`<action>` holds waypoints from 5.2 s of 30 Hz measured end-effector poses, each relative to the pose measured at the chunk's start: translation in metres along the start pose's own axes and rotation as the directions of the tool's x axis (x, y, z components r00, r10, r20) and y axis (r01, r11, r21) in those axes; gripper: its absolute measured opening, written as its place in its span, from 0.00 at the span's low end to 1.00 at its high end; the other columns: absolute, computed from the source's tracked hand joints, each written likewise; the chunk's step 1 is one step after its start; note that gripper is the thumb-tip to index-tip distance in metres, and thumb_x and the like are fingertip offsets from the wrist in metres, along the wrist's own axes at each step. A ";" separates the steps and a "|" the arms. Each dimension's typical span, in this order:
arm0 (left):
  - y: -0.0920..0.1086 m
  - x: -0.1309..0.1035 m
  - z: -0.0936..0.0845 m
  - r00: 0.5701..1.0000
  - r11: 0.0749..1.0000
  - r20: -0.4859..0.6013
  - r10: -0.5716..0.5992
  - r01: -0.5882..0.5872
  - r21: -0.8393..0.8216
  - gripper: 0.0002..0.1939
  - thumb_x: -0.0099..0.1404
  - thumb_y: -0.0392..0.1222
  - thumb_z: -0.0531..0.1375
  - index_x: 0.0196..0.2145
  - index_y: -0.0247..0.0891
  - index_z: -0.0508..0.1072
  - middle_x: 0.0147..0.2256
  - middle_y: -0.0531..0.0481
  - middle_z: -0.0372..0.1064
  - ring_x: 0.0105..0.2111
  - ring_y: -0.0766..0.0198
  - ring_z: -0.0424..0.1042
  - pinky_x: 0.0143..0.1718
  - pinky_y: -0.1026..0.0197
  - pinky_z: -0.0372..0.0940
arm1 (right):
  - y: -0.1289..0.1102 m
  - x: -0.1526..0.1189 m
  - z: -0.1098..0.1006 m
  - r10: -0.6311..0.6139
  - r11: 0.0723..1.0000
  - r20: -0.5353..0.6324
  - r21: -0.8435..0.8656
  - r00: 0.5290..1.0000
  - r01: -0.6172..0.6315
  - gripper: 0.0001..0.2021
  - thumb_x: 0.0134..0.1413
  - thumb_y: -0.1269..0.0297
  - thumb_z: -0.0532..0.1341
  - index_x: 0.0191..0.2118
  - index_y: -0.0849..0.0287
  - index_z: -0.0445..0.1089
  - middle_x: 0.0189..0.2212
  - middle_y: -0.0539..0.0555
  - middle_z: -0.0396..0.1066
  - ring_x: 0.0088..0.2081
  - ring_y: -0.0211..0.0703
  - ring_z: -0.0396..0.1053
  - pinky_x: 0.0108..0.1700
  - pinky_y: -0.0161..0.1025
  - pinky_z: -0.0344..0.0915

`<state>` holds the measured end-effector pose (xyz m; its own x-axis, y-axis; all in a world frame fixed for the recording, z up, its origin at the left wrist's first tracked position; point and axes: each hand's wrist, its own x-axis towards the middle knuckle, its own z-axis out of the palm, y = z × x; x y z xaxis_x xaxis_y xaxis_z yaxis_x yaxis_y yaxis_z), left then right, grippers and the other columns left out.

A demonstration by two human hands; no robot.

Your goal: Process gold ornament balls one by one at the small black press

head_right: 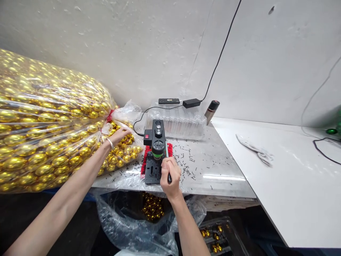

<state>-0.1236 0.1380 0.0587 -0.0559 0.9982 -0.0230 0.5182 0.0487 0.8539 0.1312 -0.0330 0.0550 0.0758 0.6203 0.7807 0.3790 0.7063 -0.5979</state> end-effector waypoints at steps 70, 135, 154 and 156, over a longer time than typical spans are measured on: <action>0.014 -0.142 0.131 0.986 0.958 0.140 0.089 -0.123 0.259 0.17 0.58 0.46 0.65 0.45 0.38 0.77 0.45 0.45 0.74 0.41 0.54 0.74 0.41 0.58 0.66 | 0.007 -0.011 -0.007 -0.069 0.994 0.101 -0.074 0.993 0.077 0.11 0.59 0.77 0.48 0.27 0.57 0.58 0.25 0.50 0.61 0.31 0.38 0.63 0.31 0.36 0.60; -0.008 -0.153 0.122 0.965 0.665 0.174 -0.194 0.260 -0.700 0.19 0.52 0.44 0.67 0.40 0.36 0.68 0.35 0.49 0.74 0.37 0.63 0.73 0.42 0.60 0.68 | -0.006 0.004 -0.003 0.012 0.998 0.018 -0.056 1.000 -0.011 0.15 0.60 0.74 0.48 0.22 0.56 0.56 0.22 0.50 0.60 0.29 0.39 0.63 0.30 0.38 0.58; -0.012 -0.145 0.137 0.936 0.899 0.049 0.350 -0.350 0.263 0.18 0.59 0.43 0.64 0.48 0.38 0.74 0.48 0.41 0.73 0.47 0.51 0.68 0.52 0.50 0.58 | -0.003 -0.001 -0.004 -0.004 0.998 0.038 -0.067 0.999 0.006 0.13 0.59 0.76 0.48 0.24 0.57 0.58 0.24 0.51 0.61 0.30 0.38 0.63 0.31 0.37 0.59; -0.010 -0.142 0.137 0.939 0.897 0.072 0.337 -0.343 0.277 0.17 0.60 0.43 0.63 0.47 0.37 0.74 0.47 0.40 0.73 0.47 0.50 0.68 0.52 0.50 0.58 | -0.002 -0.002 -0.005 -0.003 0.998 0.045 -0.064 0.999 0.006 0.13 0.59 0.76 0.48 0.25 0.57 0.58 0.24 0.51 0.61 0.30 0.38 0.63 0.31 0.37 0.59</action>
<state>-0.0039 0.0004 -0.0179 0.1837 0.9560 0.2287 0.7207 -0.2892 0.6300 0.1345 -0.0373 0.0556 0.0332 0.6325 0.7738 0.4382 0.6867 -0.5801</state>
